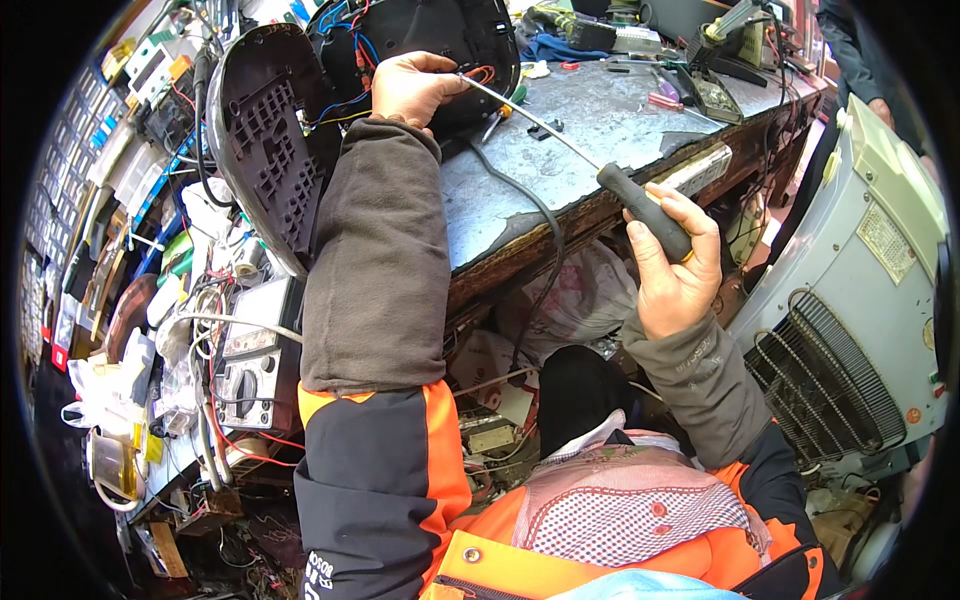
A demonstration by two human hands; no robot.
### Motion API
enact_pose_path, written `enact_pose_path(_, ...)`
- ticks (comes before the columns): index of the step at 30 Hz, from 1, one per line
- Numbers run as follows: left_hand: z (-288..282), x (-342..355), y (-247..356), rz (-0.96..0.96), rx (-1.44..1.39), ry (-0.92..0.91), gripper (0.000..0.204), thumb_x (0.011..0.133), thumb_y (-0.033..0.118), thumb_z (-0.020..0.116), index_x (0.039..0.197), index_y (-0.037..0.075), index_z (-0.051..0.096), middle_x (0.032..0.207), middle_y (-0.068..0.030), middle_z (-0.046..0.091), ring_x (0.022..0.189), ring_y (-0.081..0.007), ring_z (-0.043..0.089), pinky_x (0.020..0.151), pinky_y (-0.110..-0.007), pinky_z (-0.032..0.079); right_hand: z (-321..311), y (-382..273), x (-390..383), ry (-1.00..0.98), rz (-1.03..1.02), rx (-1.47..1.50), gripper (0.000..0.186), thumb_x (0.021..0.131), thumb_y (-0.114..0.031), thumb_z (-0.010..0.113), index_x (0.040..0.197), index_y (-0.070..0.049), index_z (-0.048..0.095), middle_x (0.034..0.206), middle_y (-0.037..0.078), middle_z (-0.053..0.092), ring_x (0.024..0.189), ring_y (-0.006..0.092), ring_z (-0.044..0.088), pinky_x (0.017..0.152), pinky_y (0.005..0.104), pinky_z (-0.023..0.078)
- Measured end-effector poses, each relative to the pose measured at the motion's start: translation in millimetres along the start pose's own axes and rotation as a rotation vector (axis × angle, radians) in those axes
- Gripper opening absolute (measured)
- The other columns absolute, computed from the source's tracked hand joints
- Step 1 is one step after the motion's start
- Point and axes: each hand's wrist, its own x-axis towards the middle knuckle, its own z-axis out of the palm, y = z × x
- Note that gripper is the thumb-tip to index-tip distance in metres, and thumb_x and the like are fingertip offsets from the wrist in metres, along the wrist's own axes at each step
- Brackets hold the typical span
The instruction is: The person repairs an electric heater by manipulating internal wires and components. They use a screwdriver to adjust connections inside the heater's casing and later plug the device into a power strip to test it.
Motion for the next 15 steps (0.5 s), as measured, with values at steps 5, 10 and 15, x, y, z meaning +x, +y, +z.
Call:
enact_pose_path(5,-0.3,-1.1,-1.9,0.009,0.005,0.01,0.035,0.081,-0.009,0.085,0.115,-0.009,0.076,0.099,-0.0193,0.08,0.085,-0.0244,0.08,0.077,-0.032,0.067,-0.1,-2.1,1.6,0.008,0.012,-0.041,0.039,0.096,0.006,0.075,0.131,-0.001,0.059,0.137,0.018,0.064,0.123,0.0227,0.066,0.106,0.035,0.055)
enact_pose_path(10,1.8,-2.5,0.3,0.006,-0.004,0.008,0.035,0.08,-0.008,0.086,0.114,-0.009,0.076,0.099,-0.0192,0.08,0.085,-0.0242,0.08,0.077,-0.032,0.066,-0.2,-3.4,2.5,0.008,0.019,-0.034,0.038,0.096,0.006,0.076,0.13,0.0,0.06,0.136,0.018,0.065,0.123,0.0229,0.066,0.106,0.0347,0.054)
enact_pose_path(15,0.4,-1.9,-0.3,0.004,-0.002,0.008,0.035,0.08,-0.008,0.086,0.114,-0.009,0.076,0.099,-0.0189,0.08,0.085,-0.0239,0.08,0.076,-0.032,0.066,0.6,-1.0,1.9,0.017,0.009,-0.039,0.039,0.095,0.007,0.076,0.13,0.0,0.06,0.136,0.018,0.065,0.122,0.0232,0.066,0.106,0.0347,0.054)
